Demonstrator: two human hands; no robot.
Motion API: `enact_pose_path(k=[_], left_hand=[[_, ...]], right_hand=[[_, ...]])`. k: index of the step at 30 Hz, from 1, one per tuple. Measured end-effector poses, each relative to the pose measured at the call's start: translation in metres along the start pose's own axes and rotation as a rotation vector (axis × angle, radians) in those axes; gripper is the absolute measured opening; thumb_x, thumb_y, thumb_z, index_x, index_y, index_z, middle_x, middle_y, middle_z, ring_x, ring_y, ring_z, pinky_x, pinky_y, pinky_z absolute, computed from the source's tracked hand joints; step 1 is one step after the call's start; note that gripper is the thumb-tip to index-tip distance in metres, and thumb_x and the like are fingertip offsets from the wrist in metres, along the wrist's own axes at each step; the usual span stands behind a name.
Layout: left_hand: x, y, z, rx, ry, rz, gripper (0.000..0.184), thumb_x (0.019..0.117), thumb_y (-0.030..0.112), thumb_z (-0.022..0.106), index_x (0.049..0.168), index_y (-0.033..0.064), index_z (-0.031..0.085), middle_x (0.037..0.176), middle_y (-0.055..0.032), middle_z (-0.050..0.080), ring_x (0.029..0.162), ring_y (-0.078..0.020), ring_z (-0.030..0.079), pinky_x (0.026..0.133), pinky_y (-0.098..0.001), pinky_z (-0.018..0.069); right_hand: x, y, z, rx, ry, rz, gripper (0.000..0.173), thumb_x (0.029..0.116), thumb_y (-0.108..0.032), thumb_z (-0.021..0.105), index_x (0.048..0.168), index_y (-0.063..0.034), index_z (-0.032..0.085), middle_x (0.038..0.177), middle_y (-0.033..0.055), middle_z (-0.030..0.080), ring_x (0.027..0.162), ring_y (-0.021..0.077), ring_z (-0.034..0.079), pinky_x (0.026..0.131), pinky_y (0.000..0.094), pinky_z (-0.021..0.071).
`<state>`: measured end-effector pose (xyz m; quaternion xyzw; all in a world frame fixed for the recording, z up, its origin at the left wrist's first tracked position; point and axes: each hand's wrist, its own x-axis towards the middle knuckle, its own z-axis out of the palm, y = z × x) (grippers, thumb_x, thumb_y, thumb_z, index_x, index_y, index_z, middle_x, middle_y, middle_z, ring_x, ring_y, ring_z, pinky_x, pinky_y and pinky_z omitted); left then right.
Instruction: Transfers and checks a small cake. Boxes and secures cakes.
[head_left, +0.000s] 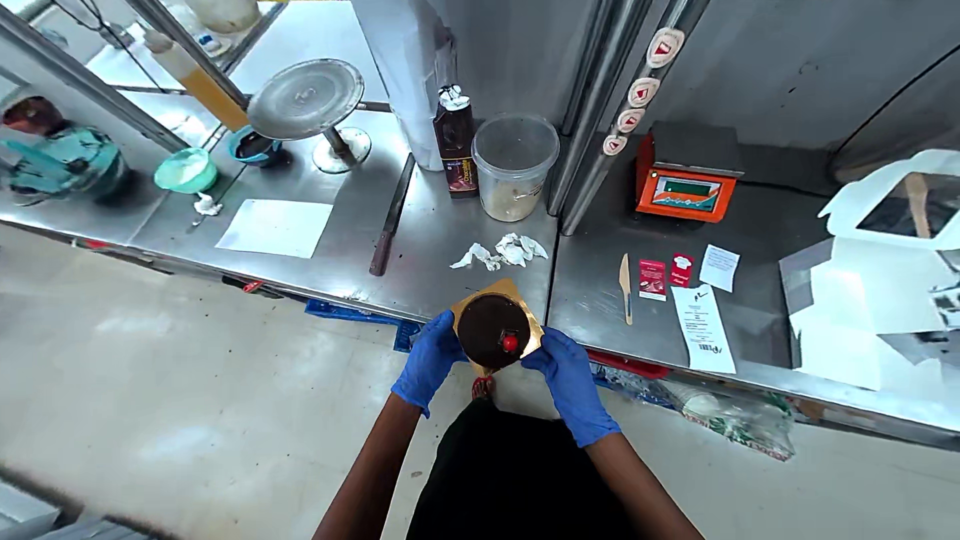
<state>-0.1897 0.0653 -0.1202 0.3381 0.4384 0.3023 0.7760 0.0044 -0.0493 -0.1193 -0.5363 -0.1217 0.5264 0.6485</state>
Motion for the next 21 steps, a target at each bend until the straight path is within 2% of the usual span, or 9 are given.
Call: enact_pose_path(k=[4, 9, 13, 17, 21], left_hand=[[0.010, -0.010, -0.019, 0.014, -0.030, -0.050, 0.044, 0.1122, 0.034, 0.028, 0.120, 0.0075, 0.062, 0.101, -0.0105, 0.073, 0.091, -0.0211, 0.072, 0.079, -0.0400, 0.0618], [0.020, -0.061, -0.038, -0.030, 0.002, -0.174, 0.045, 0.1127, 0.034, 0.027, 0.129, 0.0066, 0.059, 0.110, -0.0129, 0.071, 0.096, -0.0237, 0.071, 0.081, -0.0418, 0.0607], [0.025, -0.097, -0.032, -0.059, 0.008, -0.213, 0.046, 0.1125, 0.037, 0.027, 0.131, 0.0078, 0.058, 0.111, -0.0110, 0.071, 0.095, -0.0204, 0.070, 0.080, -0.0376, 0.0597], [0.027, -0.105, -0.017, -0.090, 0.017, -0.207, 0.047, 0.1121, 0.039, 0.029, 0.130, 0.0069, 0.058, 0.112, -0.0118, 0.071, 0.098, -0.0221, 0.070, 0.084, -0.0403, 0.0595], [0.037, -0.119, -0.012, -0.082, 0.039, -0.217, 0.046, 0.1118, 0.040, 0.032, 0.128, 0.0065, 0.059, 0.111, -0.0115, 0.070, 0.097, -0.0215, 0.069, 0.083, -0.0395, 0.0586]], right_hand=[[-0.001, 0.023, 0.004, 0.033, 0.069, 0.042, 0.029, 0.1066, -0.006, 0.038, 0.115, 0.0055, 0.063, 0.079, 0.0129, 0.072, 0.068, 0.0202, 0.072, 0.069, 0.0359, 0.0634], [0.004, 0.061, -0.014, -0.018, 0.175, 0.118, 0.028, 0.1079, -0.007, 0.041, 0.114, 0.0053, 0.065, 0.079, 0.0132, 0.072, 0.066, 0.0196, 0.071, 0.065, 0.0344, 0.0620], [0.010, 0.076, -0.038, -0.074, 0.221, 0.130, 0.027, 0.1088, -0.008, 0.042, 0.115, 0.0048, 0.065, 0.078, 0.0112, 0.070, 0.065, 0.0175, 0.069, 0.064, 0.0331, 0.0609], [0.010, 0.070, -0.051, -0.103, 0.222, 0.077, 0.028, 0.1086, -0.007, 0.041, 0.116, 0.0048, 0.065, 0.077, 0.0099, 0.070, 0.064, 0.0166, 0.068, 0.064, 0.0329, 0.0609], [0.014, 0.076, -0.060, -0.094, 0.258, 0.094, 0.027, 0.1090, -0.007, 0.041, 0.117, 0.0060, 0.064, 0.077, 0.0118, 0.070, 0.063, 0.0173, 0.068, 0.064, 0.0331, 0.0609]])
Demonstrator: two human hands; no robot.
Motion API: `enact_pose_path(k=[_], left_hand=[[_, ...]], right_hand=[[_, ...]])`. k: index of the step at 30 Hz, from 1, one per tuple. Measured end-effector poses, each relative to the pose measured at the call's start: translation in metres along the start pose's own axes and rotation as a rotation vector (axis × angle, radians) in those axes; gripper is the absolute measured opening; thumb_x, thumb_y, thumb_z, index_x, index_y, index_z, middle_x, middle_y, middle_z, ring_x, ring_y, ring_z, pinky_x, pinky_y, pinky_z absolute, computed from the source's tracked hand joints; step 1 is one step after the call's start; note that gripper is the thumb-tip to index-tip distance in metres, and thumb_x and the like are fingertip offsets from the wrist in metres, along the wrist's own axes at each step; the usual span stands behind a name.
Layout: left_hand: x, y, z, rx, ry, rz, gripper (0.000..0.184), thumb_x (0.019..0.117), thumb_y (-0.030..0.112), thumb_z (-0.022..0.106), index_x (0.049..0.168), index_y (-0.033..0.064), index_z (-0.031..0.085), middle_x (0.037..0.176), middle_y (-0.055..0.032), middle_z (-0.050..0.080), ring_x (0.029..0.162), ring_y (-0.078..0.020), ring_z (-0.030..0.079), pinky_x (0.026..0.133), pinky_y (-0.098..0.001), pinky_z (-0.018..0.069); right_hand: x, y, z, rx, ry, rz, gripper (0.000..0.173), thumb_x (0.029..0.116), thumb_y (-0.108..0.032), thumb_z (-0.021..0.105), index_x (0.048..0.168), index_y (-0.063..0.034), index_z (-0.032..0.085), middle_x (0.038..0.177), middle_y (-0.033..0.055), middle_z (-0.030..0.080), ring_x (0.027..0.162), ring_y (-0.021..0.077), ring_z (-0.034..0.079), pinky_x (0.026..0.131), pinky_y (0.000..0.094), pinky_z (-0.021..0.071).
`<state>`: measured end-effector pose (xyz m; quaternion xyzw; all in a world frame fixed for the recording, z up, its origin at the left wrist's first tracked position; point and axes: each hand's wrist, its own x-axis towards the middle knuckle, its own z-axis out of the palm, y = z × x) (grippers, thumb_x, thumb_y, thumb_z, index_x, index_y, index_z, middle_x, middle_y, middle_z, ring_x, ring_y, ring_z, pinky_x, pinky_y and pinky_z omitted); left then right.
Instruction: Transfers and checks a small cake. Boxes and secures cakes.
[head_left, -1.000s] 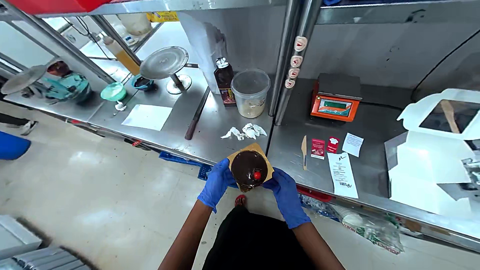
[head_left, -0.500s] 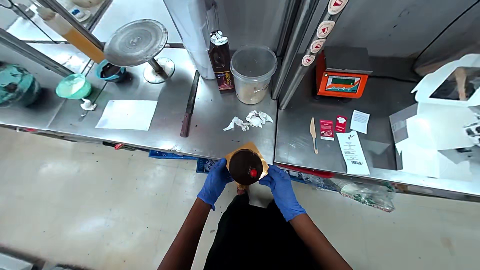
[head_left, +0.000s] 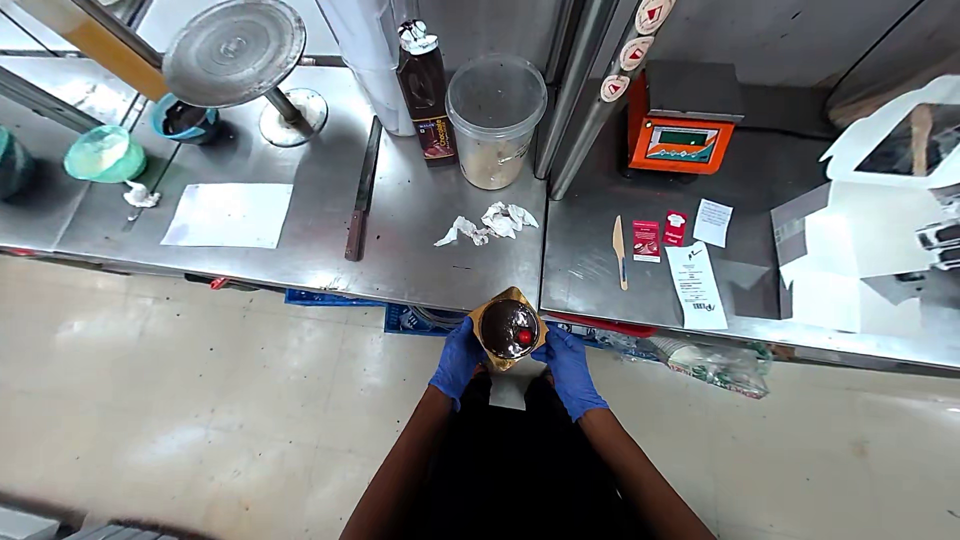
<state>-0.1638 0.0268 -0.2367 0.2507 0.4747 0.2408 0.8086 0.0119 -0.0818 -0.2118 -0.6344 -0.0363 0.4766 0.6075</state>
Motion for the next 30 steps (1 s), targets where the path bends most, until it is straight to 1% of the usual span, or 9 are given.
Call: enact_pose_path(k=[4, 7, 11, 13, 16, 21, 23, 26, 30], left_hand=[[0.002, -0.004, 0.009, -0.056, -0.007, 0.022, 0.044, 0.1119, 0.039, 0.032, 0.128, 0.0077, 0.059, 0.110, -0.0099, 0.071, 0.097, -0.0197, 0.069, 0.083, -0.0377, 0.0583], [0.005, -0.013, 0.011, -0.073, -0.007, 0.025, 0.046, 0.1112, 0.042, 0.033, 0.132, 0.0085, 0.058, 0.116, -0.0097, 0.070, 0.104, -0.0205, 0.068, 0.089, -0.0392, 0.0575], [0.001, -0.008, 0.018, -0.130, 0.000, 0.070, 0.044, 0.1115, 0.038, 0.034, 0.129, 0.0074, 0.060, 0.115, -0.0106, 0.071, 0.103, -0.0212, 0.069, 0.089, -0.0400, 0.0582], [-0.001, -0.004, 0.021, -0.096, 0.003, 0.095, 0.044, 0.1115, 0.039, 0.033, 0.127, 0.0081, 0.061, 0.113, -0.0090, 0.072, 0.102, -0.0194, 0.070, 0.088, -0.0388, 0.0586], [0.005, -0.013, 0.015, -0.035, 0.028, 0.083, 0.046, 0.1117, 0.039, 0.032, 0.128, 0.0058, 0.059, 0.114, -0.0111, 0.071, 0.103, -0.0217, 0.069, 0.089, -0.0418, 0.0578], [-0.006, -0.001, 0.028, -0.081, 0.068, 0.087, 0.043, 0.1120, 0.038, 0.032, 0.125, 0.0085, 0.061, 0.108, -0.0086, 0.071, 0.096, -0.0184, 0.069, 0.082, -0.0363, 0.0588], [-0.006, -0.002, 0.030, -0.080, 0.079, 0.092, 0.044, 0.1119, 0.038, 0.032, 0.126, 0.0078, 0.060, 0.110, -0.0100, 0.071, 0.099, -0.0199, 0.070, 0.085, -0.0383, 0.0591], [-0.002, -0.016, 0.023, -0.056, 0.118, 0.074, 0.045, 0.1124, 0.036, 0.032, 0.133, 0.0047, 0.057, 0.118, -0.0134, 0.069, 0.106, -0.0236, 0.068, 0.090, -0.0420, 0.0578], [-0.013, -0.007, 0.033, -0.099, 0.150, 0.108, 0.046, 0.1130, 0.035, 0.026, 0.136, 0.0075, 0.055, 0.118, -0.0116, 0.069, 0.106, -0.0220, 0.069, 0.089, -0.0404, 0.0584]], right_hand=[[0.006, -0.004, -0.003, -0.020, 0.027, -0.033, 0.025, 0.1086, -0.007, 0.043, 0.112, 0.0043, 0.064, 0.079, 0.0099, 0.069, 0.065, 0.0164, 0.068, 0.066, 0.0337, 0.0611], [0.012, 0.003, -0.008, -0.053, 0.028, -0.030, 0.025, 0.1088, -0.009, 0.044, 0.112, 0.0039, 0.065, 0.083, 0.0114, 0.070, 0.069, 0.0176, 0.069, 0.069, 0.0356, 0.0617], [0.009, -0.008, -0.007, -0.045, -0.010, -0.082, 0.025, 0.1085, -0.008, 0.044, 0.113, 0.0040, 0.066, 0.083, 0.0116, 0.071, 0.070, 0.0177, 0.070, 0.070, 0.0363, 0.0622], [0.007, -0.011, -0.006, -0.088, -0.024, -0.113, 0.027, 0.1088, -0.010, 0.044, 0.114, 0.0028, 0.067, 0.085, 0.0110, 0.072, 0.071, 0.0178, 0.070, 0.071, 0.0364, 0.0622], [0.014, -0.001, -0.010, -0.121, -0.033, -0.062, 0.028, 0.1096, -0.012, 0.043, 0.112, 0.0025, 0.066, 0.086, 0.0115, 0.071, 0.072, 0.0187, 0.069, 0.071, 0.0369, 0.0613], [0.011, -0.017, -0.008, -0.102, -0.045, -0.081, 0.026, 0.1088, -0.010, 0.044, 0.114, 0.0022, 0.067, 0.082, 0.0092, 0.069, 0.067, 0.0153, 0.066, 0.068, 0.0336, 0.0601], [0.013, -0.016, -0.011, -0.102, -0.058, -0.060, 0.026, 0.1090, -0.011, 0.045, 0.114, 0.0011, 0.067, 0.083, 0.0089, 0.069, 0.067, 0.0156, 0.066, 0.068, 0.0338, 0.0602], [0.014, -0.008, -0.013, -0.083, -0.060, 0.002, 0.024, 0.1087, -0.010, 0.045, 0.108, 0.0028, 0.065, 0.082, 0.0106, 0.069, 0.068, 0.0172, 0.067, 0.068, 0.0356, 0.0606], [0.009, -0.026, -0.008, -0.145, -0.102, -0.089, 0.025, 0.1082, -0.009, 0.045, 0.106, 0.0037, 0.067, 0.081, 0.0108, 0.070, 0.067, 0.0172, 0.068, 0.069, 0.0353, 0.0611]])
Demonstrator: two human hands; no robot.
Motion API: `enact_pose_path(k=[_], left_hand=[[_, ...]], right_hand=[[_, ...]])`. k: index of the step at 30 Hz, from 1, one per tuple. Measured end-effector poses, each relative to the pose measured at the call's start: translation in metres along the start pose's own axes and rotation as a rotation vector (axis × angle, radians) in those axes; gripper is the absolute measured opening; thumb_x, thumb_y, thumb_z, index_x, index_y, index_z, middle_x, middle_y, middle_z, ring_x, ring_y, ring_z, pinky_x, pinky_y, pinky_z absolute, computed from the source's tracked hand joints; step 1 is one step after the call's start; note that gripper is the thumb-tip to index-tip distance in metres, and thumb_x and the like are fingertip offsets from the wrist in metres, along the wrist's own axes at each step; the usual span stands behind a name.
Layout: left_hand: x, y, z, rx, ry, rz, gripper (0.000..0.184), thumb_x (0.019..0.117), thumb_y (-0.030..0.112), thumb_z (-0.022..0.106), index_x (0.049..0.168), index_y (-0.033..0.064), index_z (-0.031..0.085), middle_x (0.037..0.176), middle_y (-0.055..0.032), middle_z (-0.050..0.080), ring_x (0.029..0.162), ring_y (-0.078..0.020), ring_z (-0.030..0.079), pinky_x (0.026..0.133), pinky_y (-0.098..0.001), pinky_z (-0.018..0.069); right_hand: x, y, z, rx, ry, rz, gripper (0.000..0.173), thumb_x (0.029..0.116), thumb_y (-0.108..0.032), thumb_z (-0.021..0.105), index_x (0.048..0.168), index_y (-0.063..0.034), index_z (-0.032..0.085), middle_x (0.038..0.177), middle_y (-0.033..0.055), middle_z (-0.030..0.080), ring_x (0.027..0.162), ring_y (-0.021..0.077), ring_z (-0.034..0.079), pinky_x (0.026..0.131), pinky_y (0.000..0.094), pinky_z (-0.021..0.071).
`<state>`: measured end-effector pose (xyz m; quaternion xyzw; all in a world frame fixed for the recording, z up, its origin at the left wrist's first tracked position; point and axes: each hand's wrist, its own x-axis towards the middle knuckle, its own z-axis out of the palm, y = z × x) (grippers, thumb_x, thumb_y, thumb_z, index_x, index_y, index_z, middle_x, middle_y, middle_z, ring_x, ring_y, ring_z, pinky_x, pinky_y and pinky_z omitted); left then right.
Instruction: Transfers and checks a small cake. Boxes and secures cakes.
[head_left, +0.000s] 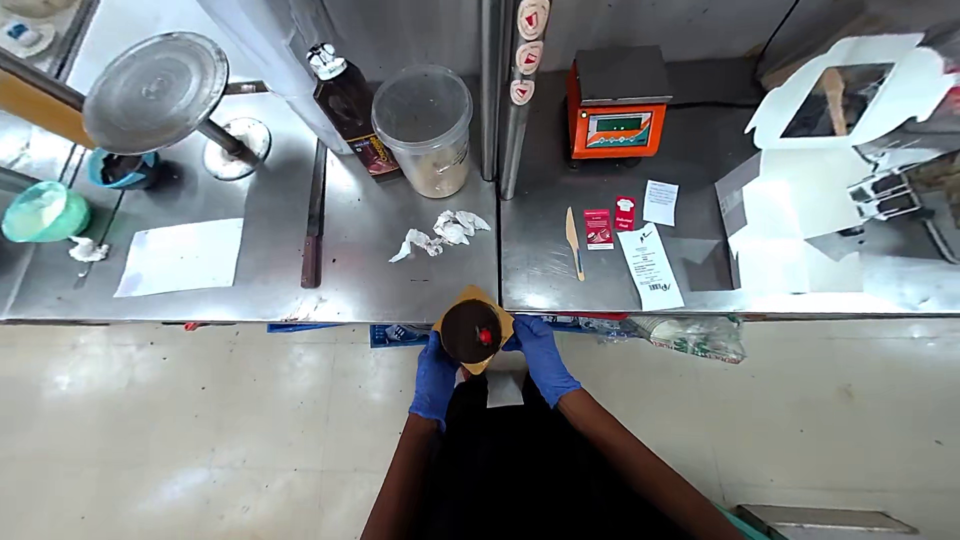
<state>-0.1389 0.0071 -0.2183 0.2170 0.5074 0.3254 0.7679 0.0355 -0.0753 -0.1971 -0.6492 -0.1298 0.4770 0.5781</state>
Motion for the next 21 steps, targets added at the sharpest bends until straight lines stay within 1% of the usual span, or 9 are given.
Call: enact_pose_path(k=[2, 5, 7, 9, 12, 14, 16, 19, 21], left_hand=[[0.002, 0.002, 0.002, -0.008, -0.004, 0.020, 0.046, 0.1131, 0.035, 0.025, 0.138, 0.0080, 0.053, 0.122, -0.0122, 0.068, 0.109, -0.0227, 0.068, 0.092, -0.0418, 0.0578], [0.008, -0.011, -0.008, 0.012, 0.014, 0.012, 0.046, 0.1129, 0.036, 0.025, 0.139, 0.0082, 0.052, 0.123, -0.0126, 0.068, 0.110, -0.0236, 0.067, 0.092, -0.0431, 0.0570], [0.009, -0.012, -0.007, 0.020, 0.017, 0.030, 0.046, 0.1130, 0.035, 0.024, 0.139, 0.0077, 0.051, 0.122, -0.0127, 0.068, 0.109, -0.0235, 0.067, 0.091, -0.0427, 0.0575], [0.000, -0.011, -0.007, 0.039, 0.015, 0.038, 0.046, 0.1128, 0.035, 0.024, 0.138, 0.0087, 0.051, 0.118, -0.0108, 0.069, 0.105, -0.0211, 0.068, 0.088, -0.0396, 0.0579], [-0.011, -0.004, -0.006, 0.037, -0.021, 0.082, 0.046, 0.1125, 0.031, 0.021, 0.142, 0.0064, 0.046, 0.120, -0.0127, 0.068, 0.107, -0.0229, 0.069, 0.091, -0.0415, 0.0587], [-0.018, 0.005, -0.006, 0.049, -0.070, 0.114, 0.044, 0.1111, 0.030, 0.025, 0.142, 0.0078, 0.047, 0.121, -0.0111, 0.069, 0.108, -0.0219, 0.069, 0.091, -0.0407, 0.0592], [-0.023, 0.014, -0.007, 0.017, -0.102, 0.133, 0.039, 0.1097, 0.028, 0.033, 0.136, 0.0078, 0.053, 0.119, -0.0115, 0.071, 0.106, -0.0224, 0.070, 0.090, -0.0407, 0.0600], [-0.029, 0.026, -0.009, -0.016, -0.131, 0.185, 0.033, 0.1078, 0.026, 0.041, 0.127, 0.0090, 0.061, 0.116, -0.0108, 0.072, 0.106, -0.0219, 0.070, 0.091, -0.0416, 0.0599], [-0.033, 0.033, -0.010, 0.012, -0.143, 0.228, 0.032, 0.1076, 0.028, 0.043, 0.128, 0.0109, 0.062, 0.118, -0.0082, 0.072, 0.110, -0.0194, 0.069, 0.096, -0.0406, 0.0578]], right_hand=[[0.002, -0.001, 0.000, -0.018, -0.017, -0.010, 0.027, 0.1086, -0.010, 0.045, 0.113, 0.0036, 0.068, 0.086, 0.0125, 0.071, 0.069, 0.0185, 0.070, 0.069, 0.0361, 0.0621], [0.004, 0.013, -0.004, 0.014, -0.060, 0.067, 0.029, 0.1089, -0.011, 0.042, 0.115, 0.0034, 0.066, 0.088, 0.0141, 0.070, 0.071, 0.0199, 0.069, 0.071, 0.0379, 0.0608], [0.009, 0.013, -0.007, 0.012, -0.086, 0.056, 0.029, 0.1089, -0.011, 0.043, 0.119, 0.0029, 0.067, 0.092, 0.0155, 0.071, 0.075, 0.0218, 0.070, 0.075, 0.0397, 0.0617], [0.006, 0.010, -0.010, -0.007, -0.101, 0.036, 0.029, 0.1090, -0.012, 0.043, 0.120, 0.0015, 0.067, 0.093, 0.0149, 0.072, 0.077, 0.0215, 0.071, 0.075, 0.0391, 0.0622], [0.001, 0.003, -0.013, -0.020, -0.143, -0.003, 0.030, 0.1090, -0.012, 0.043, 0.122, 0.0005, 0.067, 0.092, 0.0131, 0.072, 0.075, 0.0202, 0.072, 0.075, 0.0380, 0.0624], [-0.004, -0.002, -0.014, -0.013, -0.186, -0.032, 0.031, 0.1089, -0.013, 0.042, 0.121, 0.0008, 0.067, 0.091, 0.0121, 0.073, 0.076, 0.0203, 0.072, 0.075, 0.0381, 0.0628], [-0.010, -0.008, -0.015, 0.019, -0.224, -0.058, 0.031, 0.1083, -0.012, 0.042, 0.120, 0.0017, 0.066, 0.091, 0.0122, 0.073, 0.076, 0.0211, 0.072, 0.075, 0.0388, 0.0632], [-0.014, -0.017, -0.014, 0.067, -0.282, -0.056, 0.030, 0.1070, -0.010, 0.042, 0.120, 0.0019, 0.066, 0.098, 0.0138, 0.072, 0.081, 0.0234, 0.073, 0.078, 0.0409, 0.0636], [-0.014, -0.022, -0.014, 0.099, -0.337, -0.022, 0.031, 0.1064, -0.010, 0.042, 0.124, 0.0012, 0.066, 0.104, 0.0141, 0.072, 0.085, 0.0236, 0.073, 0.081, 0.0416, 0.0632]])
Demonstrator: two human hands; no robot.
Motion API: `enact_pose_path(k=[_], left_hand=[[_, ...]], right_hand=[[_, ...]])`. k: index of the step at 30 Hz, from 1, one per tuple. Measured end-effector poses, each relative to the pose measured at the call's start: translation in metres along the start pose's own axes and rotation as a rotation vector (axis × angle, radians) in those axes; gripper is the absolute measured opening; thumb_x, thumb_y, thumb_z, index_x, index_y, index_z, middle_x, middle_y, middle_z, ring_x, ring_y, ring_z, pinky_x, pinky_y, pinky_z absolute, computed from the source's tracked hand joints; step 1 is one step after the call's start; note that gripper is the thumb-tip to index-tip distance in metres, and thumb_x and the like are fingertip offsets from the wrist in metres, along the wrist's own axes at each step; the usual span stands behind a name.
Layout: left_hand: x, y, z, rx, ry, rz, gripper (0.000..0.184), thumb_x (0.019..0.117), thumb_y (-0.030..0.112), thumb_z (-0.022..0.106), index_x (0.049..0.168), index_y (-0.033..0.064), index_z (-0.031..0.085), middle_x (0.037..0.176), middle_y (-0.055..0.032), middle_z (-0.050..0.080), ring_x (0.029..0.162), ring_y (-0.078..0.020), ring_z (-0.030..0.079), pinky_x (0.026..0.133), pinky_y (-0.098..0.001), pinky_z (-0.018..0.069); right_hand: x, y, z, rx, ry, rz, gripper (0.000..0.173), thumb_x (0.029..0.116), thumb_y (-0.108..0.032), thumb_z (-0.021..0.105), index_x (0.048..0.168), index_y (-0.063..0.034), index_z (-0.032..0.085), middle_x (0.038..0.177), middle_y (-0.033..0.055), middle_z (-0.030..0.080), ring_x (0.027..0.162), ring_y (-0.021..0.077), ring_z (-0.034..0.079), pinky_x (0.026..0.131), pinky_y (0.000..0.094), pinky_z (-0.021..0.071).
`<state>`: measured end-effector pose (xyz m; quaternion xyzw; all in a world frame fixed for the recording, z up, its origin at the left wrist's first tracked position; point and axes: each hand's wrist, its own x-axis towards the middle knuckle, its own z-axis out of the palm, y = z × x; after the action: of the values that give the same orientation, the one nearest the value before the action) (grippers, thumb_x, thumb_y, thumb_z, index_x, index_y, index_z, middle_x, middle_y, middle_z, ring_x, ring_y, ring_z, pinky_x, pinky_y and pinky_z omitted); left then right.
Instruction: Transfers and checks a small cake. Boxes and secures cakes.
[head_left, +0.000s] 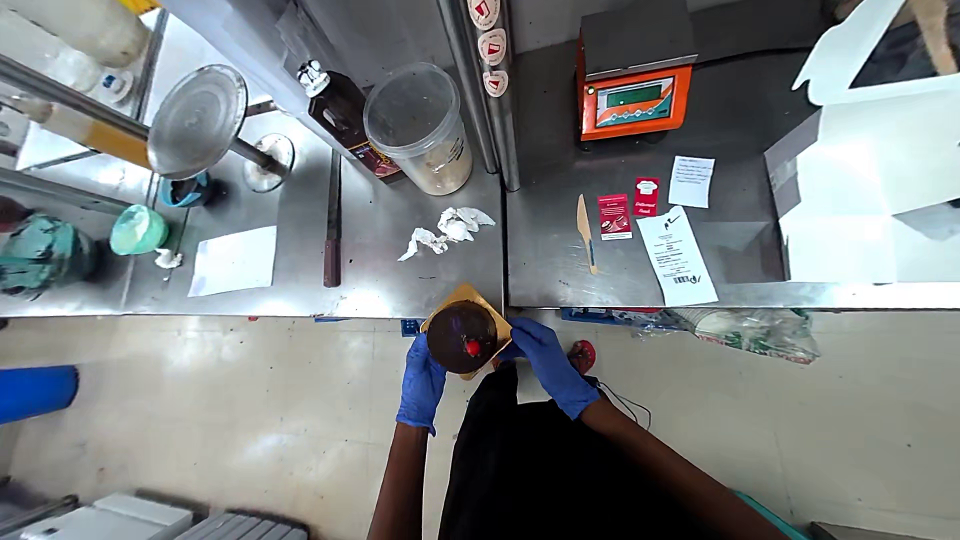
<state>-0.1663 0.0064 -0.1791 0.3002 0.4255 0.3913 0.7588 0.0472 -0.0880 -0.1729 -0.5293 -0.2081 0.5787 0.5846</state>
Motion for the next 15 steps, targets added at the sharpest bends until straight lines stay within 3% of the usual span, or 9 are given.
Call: enact_pose_path(k=[5, 7, 10, 13, 15], left_hand=[[-0.008, 0.019, 0.015, -0.043, 0.094, 0.029, 0.037, 0.1098, 0.023, 0.029, 0.125, 0.0118, 0.060, 0.114, -0.0073, 0.072, 0.107, -0.0195, 0.069, 0.093, -0.0420, 0.0585], [-0.013, 0.026, 0.023, -0.055, 0.094, 0.043, 0.040, 0.1107, 0.024, 0.024, 0.129, 0.0136, 0.058, 0.115, -0.0057, 0.072, 0.107, -0.0182, 0.069, 0.093, -0.0408, 0.0589], [-0.018, 0.036, 0.033, -0.037, 0.069, 0.067, 0.042, 0.1092, 0.022, 0.022, 0.127, 0.0142, 0.060, 0.114, -0.0046, 0.072, 0.106, -0.0158, 0.069, 0.093, -0.0386, 0.0588], [-0.021, 0.047, 0.039, 0.023, 0.053, 0.069, 0.043, 0.1093, 0.022, 0.023, 0.126, 0.0137, 0.061, 0.115, -0.0053, 0.072, 0.107, -0.0166, 0.069, 0.093, -0.0390, 0.0588], [-0.021, 0.055, 0.041, 0.057, 0.051, 0.071, 0.041, 0.1097, 0.023, 0.026, 0.123, 0.0132, 0.064, 0.113, -0.0057, 0.073, 0.105, -0.0169, 0.070, 0.093, -0.0388, 0.0588]], right_hand=[[0.005, -0.011, 0.001, 0.209, -0.127, 0.046, 0.033, 0.1065, -0.014, 0.037, 0.117, -0.0009, 0.066, 0.104, 0.0086, 0.071, 0.088, 0.0169, 0.071, 0.083, 0.0357, 0.0615], [0.008, -0.016, 0.005, 0.241, -0.189, 0.067, 0.035, 0.1092, -0.021, 0.034, 0.124, -0.0067, 0.062, 0.107, 0.0045, 0.069, 0.093, 0.0133, 0.068, 0.085, 0.0333, 0.0596], [0.012, -0.022, 0.009, 0.096, -0.338, -0.005, 0.035, 0.1087, -0.015, 0.043, 0.142, -0.0109, 0.053, 0.127, 0.0031, 0.065, 0.109, 0.0109, 0.065, 0.092, 0.0312, 0.0572], [0.013, -0.033, 0.019, 0.110, -0.427, -0.050, 0.030, 0.1017, -0.007, 0.054, 0.131, -0.0129, 0.060, 0.115, -0.0007, 0.068, 0.103, 0.0068, 0.065, 0.089, 0.0276, 0.0573], [0.016, -0.031, 0.020, 0.181, -0.473, -0.042, 0.035, 0.1013, -0.007, 0.057, 0.135, -0.0124, 0.058, 0.120, 0.0031, 0.067, 0.108, 0.0119, 0.065, 0.095, 0.0331, 0.0567]])
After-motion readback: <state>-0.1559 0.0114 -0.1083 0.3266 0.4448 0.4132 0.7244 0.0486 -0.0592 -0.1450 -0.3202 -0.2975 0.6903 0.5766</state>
